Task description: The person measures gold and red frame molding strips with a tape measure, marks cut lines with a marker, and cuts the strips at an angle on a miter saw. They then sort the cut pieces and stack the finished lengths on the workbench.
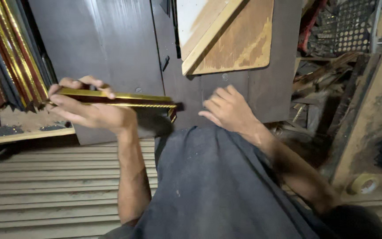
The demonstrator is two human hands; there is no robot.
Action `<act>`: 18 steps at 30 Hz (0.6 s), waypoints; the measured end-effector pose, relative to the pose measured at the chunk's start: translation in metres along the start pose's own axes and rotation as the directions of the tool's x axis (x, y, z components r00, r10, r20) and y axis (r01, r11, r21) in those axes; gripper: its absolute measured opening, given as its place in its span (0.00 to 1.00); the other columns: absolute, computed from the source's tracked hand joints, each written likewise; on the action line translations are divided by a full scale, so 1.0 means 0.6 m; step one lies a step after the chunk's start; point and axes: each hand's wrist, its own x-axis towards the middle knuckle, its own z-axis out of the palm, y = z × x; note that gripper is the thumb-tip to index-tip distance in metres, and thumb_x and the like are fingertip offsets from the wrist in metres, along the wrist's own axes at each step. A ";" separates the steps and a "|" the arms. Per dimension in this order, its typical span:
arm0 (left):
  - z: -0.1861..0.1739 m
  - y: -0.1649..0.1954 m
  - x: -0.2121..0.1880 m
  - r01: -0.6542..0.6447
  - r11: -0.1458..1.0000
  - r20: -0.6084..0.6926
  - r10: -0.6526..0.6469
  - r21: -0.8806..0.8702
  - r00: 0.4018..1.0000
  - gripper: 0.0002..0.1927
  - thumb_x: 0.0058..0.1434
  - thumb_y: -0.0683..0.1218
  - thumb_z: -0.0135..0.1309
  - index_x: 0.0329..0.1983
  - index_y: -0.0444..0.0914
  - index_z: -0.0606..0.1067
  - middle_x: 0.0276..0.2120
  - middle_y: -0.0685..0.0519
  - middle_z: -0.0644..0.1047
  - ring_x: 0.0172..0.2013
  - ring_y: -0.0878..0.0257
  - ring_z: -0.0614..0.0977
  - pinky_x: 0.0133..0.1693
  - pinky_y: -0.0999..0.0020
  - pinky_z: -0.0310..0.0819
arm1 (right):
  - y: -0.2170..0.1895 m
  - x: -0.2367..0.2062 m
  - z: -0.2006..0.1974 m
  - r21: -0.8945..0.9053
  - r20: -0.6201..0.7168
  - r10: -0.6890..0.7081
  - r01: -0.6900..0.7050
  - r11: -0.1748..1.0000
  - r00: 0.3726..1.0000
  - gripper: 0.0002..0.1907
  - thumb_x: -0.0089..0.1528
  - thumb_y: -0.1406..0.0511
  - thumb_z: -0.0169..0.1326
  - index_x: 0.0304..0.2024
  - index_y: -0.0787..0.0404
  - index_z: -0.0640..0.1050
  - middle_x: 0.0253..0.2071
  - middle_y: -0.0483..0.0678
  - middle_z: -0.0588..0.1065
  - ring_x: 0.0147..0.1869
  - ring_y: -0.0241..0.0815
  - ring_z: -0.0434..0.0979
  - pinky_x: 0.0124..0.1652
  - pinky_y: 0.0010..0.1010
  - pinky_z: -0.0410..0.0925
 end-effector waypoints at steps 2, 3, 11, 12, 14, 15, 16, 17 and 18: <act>0.056 0.022 -0.027 0.020 0.995 -0.003 -0.020 -0.101 1.000 0.18 0.79 0.56 0.39 0.52 0.36 0.65 0.35 0.50 0.72 0.23 0.63 0.77 0.19 0.71 0.68 | -0.003 0.012 -0.007 0.011 -0.147 -0.022 0.024 1.000 0.989 0.17 0.59 0.57 0.64 0.43 0.61 0.79 0.40 0.49 0.80 0.45 0.51 0.80 0.45 0.42 0.68; 0.086 0.034 -0.047 0.057 0.977 0.011 -0.056 -0.203 0.998 0.19 0.81 0.57 0.39 0.51 0.36 0.65 0.35 0.49 0.72 0.22 0.64 0.75 0.18 0.73 0.66 | -0.007 0.015 -0.015 0.129 -0.231 0.050 -0.021 0.991 0.972 0.18 0.60 0.57 0.64 0.46 0.62 0.78 0.43 0.50 0.79 0.47 0.52 0.78 0.48 0.42 0.66; 0.168 0.011 -0.096 0.345 0.845 0.054 -0.399 0.408 0.915 0.19 0.76 0.54 0.51 0.54 0.33 0.73 0.39 0.52 0.73 0.38 0.66 0.74 0.40 0.70 0.72 | 0.075 0.099 -0.038 0.253 -0.234 0.082 -0.021 0.967 0.969 0.06 0.67 0.69 0.59 0.47 0.59 0.81 0.47 0.48 0.79 0.52 0.50 0.79 0.55 0.41 0.65; 0.154 -0.006 -0.083 0.325 0.858 0.153 -0.412 0.398 0.899 0.18 0.74 0.52 0.55 0.53 0.32 0.76 0.40 0.49 0.76 0.40 0.64 0.76 0.43 0.70 0.73 | 0.109 0.114 -0.039 0.098 -0.303 0.073 -0.045 0.994 0.950 0.07 0.67 0.69 0.59 0.47 0.59 0.83 0.46 0.47 0.80 0.52 0.48 0.79 0.56 0.44 0.63; 0.133 -0.043 -0.065 0.283 0.880 0.356 -0.423 0.382 0.834 0.16 0.70 0.48 0.64 0.51 0.30 0.80 0.44 0.44 0.80 0.44 0.62 0.79 0.48 0.71 0.75 | 0.174 0.143 -0.036 -0.235 -0.343 -0.038 -0.047 0.971 0.939 0.05 0.65 0.63 0.63 0.40 0.57 0.83 0.37 0.46 0.75 0.50 0.49 0.74 0.52 0.46 0.60; 0.128 -0.058 -0.064 0.258 0.841 0.362 -0.454 0.475 0.814 0.15 0.68 0.47 0.64 0.49 0.31 0.81 0.43 0.44 0.82 0.42 0.62 0.81 0.47 0.71 0.75 | 0.195 0.158 -0.026 -0.259 -0.296 -0.037 -0.043 0.965 0.955 0.05 0.65 0.63 0.61 0.42 0.56 0.82 0.41 0.46 0.75 0.53 0.49 0.73 0.54 0.45 0.60; 0.124 -0.071 -0.063 0.229 0.794 0.364 -0.487 0.563 0.794 0.14 0.66 0.47 0.63 0.48 0.32 0.82 0.42 0.44 0.84 0.41 0.62 0.83 0.46 0.71 0.76 | 0.210 0.171 -0.014 -0.284 -0.247 -0.036 -0.037 0.958 0.968 0.05 0.66 0.63 0.59 0.43 0.54 0.82 0.45 0.46 0.75 0.57 0.48 0.72 0.56 0.44 0.59; 0.124 -0.081 -0.064 0.191 0.745 0.366 -0.513 0.639 0.776 0.13 0.64 0.47 0.63 0.46 0.33 0.83 0.41 0.45 0.85 0.40 0.62 0.85 0.45 0.71 0.77 | 0.222 0.180 -0.008 -0.308 -0.197 -0.055 -0.009 0.951 0.979 0.05 0.66 0.64 0.58 0.44 0.54 0.81 0.47 0.46 0.74 0.58 0.47 0.71 0.58 0.43 0.59; 0.124 -0.090 -0.063 0.195 0.707 0.364 -0.555 0.680 0.748 0.12 0.64 0.46 0.63 0.46 0.34 0.83 0.40 0.44 0.85 0.39 0.62 0.86 0.45 0.70 0.77 | 0.234 0.187 -0.006 -0.329 -0.147 -0.073 0.021 0.944 0.986 0.05 0.67 0.64 0.57 0.45 0.53 0.80 0.48 0.45 0.74 0.59 0.46 0.71 0.60 0.42 0.60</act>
